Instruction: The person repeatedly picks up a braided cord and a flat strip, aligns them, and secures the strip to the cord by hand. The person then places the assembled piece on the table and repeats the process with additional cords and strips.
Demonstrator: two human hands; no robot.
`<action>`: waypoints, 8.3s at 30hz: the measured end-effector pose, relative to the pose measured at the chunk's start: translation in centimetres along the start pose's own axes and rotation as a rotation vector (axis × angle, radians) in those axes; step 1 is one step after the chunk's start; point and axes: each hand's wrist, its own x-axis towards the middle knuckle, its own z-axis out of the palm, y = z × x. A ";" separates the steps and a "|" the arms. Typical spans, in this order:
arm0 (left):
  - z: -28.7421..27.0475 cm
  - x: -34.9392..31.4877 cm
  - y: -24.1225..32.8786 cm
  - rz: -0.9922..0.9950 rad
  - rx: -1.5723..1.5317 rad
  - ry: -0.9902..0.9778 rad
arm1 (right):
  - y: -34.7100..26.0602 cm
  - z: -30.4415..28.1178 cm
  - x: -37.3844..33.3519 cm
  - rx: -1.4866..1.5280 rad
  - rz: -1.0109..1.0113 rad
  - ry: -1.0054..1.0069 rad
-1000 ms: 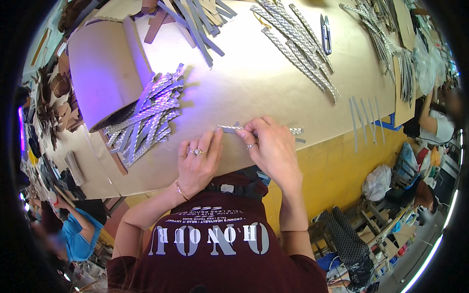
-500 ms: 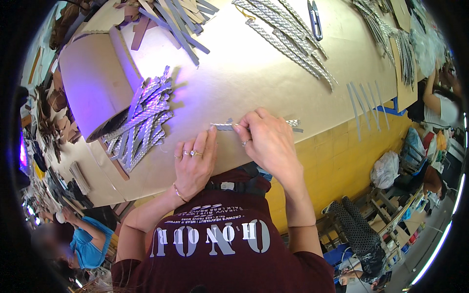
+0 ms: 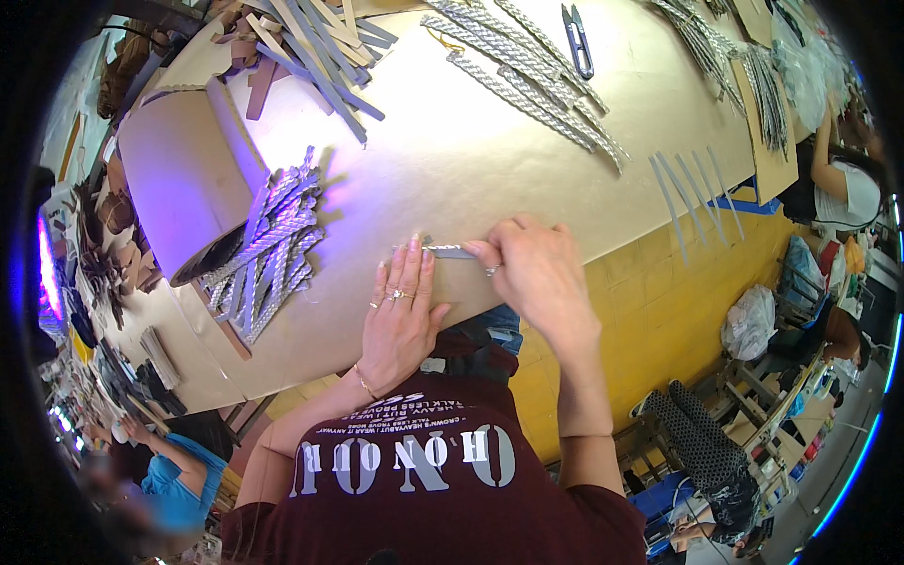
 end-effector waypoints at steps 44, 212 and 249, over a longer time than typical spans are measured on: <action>0.3 2.3 3.1 0.021 0.216 -0.078 | 3.7 1.0 -2.5 0.304 0.192 0.254; -2.4 -1.1 -4.4 -0.021 0.043 0.274 | -3.9 2.1 1.6 0.073 -0.212 0.029; 0.0 1.1 1.5 -0.041 0.077 0.030 | -0.8 0.7 1.4 0.047 -0.105 0.039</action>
